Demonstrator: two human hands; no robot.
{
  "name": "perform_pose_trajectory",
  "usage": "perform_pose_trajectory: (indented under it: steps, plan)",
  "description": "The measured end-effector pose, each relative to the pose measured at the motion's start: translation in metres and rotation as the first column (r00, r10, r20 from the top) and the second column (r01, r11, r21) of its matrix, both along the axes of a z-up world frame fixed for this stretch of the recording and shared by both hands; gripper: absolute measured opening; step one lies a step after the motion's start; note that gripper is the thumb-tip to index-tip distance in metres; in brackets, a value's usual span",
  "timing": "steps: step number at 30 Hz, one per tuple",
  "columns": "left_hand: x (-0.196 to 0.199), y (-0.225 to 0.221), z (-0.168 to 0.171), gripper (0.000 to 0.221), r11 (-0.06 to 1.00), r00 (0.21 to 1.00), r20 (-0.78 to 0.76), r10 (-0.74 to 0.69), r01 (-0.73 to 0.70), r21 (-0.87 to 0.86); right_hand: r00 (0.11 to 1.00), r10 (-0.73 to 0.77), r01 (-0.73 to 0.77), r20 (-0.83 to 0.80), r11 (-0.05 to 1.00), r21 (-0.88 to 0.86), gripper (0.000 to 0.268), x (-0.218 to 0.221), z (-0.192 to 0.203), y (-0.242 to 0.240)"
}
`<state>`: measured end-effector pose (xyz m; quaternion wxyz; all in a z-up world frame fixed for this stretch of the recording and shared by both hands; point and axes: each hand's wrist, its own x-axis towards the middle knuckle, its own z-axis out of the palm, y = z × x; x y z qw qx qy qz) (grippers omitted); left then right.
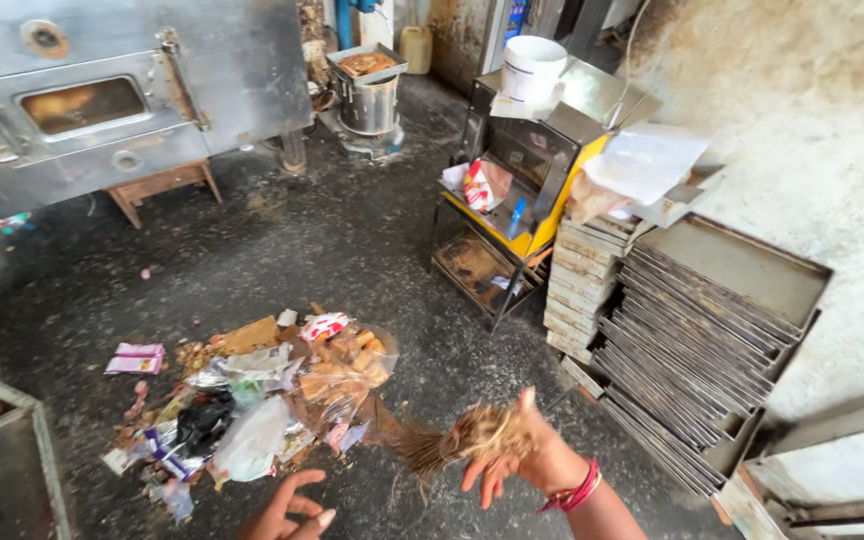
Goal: The person sweeps debris and trash across the floor into a pile using a broom made of tied twigs.
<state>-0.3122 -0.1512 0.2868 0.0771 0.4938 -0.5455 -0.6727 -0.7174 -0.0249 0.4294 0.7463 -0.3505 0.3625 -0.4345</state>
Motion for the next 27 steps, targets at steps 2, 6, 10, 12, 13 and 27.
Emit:
perform_pose_trajectory:
  steps: [2,6,10,12,13,27]
  plan:
    - [-0.006,-0.010,-0.003,0.073,0.996,0.992,0.099,-0.079,0.083,-0.044,0.990,-0.109,0.118,0.085,0.986,-0.114,0.116,-0.009,-0.008,0.001]
    - [-0.081,-0.018,-0.002,0.068,0.948,0.961,0.001,-0.276,0.272,-0.168,0.850,-0.427,0.489,0.309,0.857,-0.161,0.125,-0.009,-0.028,0.004]
    - [-0.153,-0.008,0.020,0.120,0.591,0.832,0.036,-0.553,0.423,-0.687,0.815,-0.470,0.527,0.338,0.844,-0.098,0.131,0.028,-0.037,0.011]
    - [-0.180,-0.014,0.035,0.126,0.467,0.749,0.007,-0.663,0.421,-0.777,0.766,-0.554,0.597,0.327,0.801,-0.040,0.117,0.047,-0.027,0.014]
    - [-0.191,-0.018,0.041,0.117,0.471,0.728,-0.007,-0.685,0.435,-0.768,0.737,-0.597,0.633,0.317,0.774,-0.013,0.112,0.058,-0.020,0.014]
    - [-0.228,0.016,0.034,0.023,0.127,0.082,-0.102,-0.991,0.778,-0.615,-0.814,-0.511,0.471,-0.276,-0.303,-0.829,0.085,0.303,0.187,0.179]
